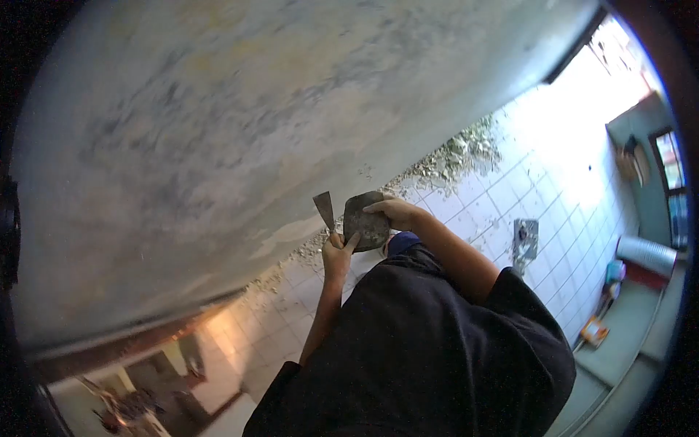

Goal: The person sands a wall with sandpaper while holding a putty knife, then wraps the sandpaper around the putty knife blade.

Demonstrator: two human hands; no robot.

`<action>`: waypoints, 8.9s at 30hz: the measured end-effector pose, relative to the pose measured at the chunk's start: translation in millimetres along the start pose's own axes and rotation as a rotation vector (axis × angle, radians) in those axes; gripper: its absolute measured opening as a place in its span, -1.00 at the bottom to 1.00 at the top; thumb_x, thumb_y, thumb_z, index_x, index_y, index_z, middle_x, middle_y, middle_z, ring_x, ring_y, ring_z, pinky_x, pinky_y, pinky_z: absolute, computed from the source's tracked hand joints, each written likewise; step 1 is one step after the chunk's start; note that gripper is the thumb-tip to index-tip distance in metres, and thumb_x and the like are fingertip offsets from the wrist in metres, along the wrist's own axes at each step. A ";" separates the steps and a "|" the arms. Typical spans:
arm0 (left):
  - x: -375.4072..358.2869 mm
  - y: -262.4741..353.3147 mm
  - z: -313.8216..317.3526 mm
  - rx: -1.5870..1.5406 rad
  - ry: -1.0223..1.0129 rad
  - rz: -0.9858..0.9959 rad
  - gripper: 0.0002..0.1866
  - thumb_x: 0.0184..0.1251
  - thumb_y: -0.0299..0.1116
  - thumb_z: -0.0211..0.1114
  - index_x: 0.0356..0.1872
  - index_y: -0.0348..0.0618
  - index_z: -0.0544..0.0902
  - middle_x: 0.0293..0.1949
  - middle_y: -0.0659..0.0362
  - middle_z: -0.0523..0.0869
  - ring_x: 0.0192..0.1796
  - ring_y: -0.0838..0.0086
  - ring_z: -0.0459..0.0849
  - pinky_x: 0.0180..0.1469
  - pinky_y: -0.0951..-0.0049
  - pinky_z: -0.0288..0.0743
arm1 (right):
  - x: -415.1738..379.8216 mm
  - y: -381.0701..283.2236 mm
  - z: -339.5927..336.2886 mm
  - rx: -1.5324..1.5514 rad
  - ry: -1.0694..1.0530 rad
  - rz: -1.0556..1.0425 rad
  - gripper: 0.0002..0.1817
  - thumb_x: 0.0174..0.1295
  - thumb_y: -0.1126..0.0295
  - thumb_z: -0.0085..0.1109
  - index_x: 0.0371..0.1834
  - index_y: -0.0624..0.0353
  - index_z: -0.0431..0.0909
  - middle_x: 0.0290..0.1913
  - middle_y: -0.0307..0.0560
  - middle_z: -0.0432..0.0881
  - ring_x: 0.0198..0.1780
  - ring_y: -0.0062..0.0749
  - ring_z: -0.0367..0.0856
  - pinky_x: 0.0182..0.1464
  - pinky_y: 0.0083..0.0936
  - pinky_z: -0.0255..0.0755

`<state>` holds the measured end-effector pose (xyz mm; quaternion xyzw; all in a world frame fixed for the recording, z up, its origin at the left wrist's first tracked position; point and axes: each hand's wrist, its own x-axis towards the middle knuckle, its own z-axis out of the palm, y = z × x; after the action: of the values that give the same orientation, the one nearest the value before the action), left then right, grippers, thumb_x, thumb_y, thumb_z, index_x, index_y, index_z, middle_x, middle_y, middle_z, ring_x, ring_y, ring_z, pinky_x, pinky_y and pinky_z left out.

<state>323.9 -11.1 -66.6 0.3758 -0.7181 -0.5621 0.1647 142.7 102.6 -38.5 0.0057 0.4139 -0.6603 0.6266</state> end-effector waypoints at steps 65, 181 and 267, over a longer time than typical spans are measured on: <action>163.2 103.8 -329.4 1.044 0.387 1.631 -0.68 0.43 0.01 0.33 0.12 0.28 0.75 -0.32 0.46 0.49 -0.31 0.62 0.46 -0.03 0.30 0.09 | 197.8 3.1 205.3 -0.487 1.349 -0.809 -0.48 0.05 0.73 -0.13 0.17 0.55 0.42 -0.24 0.67 0.58 -0.07 0.49 0.63 0.09 0.04 0.50; 152.9 110.2 -323.5 1.102 0.401 1.577 -0.75 0.43 0.07 0.30 -0.04 0.36 0.82 -0.33 0.57 0.54 -0.30 0.63 0.40 -0.10 0.37 0.01 | 248.3 132.6 286.4 -0.519 1.183 -1.063 -0.22 0.00 0.83 -0.21 0.46 0.50 0.19 0.45 0.51 0.24 0.54 0.10 0.19 0.57 -0.28 0.09; 65.4 74.3 -187.7 -0.045 -0.318 0.326 -0.65 0.27 -0.29 0.51 -0.24 -0.31 0.52 -0.40 0.09 0.61 -0.33 0.27 0.65 -0.23 0.26 0.51 | 47.4 31.9 230.1 -1.515 0.404 -0.594 -0.47 0.05 0.43 0.22 0.19 0.18 0.59 -0.20 0.14 0.62 -0.15 0.13 0.64 -0.10 -0.10 0.52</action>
<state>377.8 -180.5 49.4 0.1578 -0.7735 -0.5961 0.1465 276.7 -59.8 70.6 -0.4079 0.8342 -0.3276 0.1745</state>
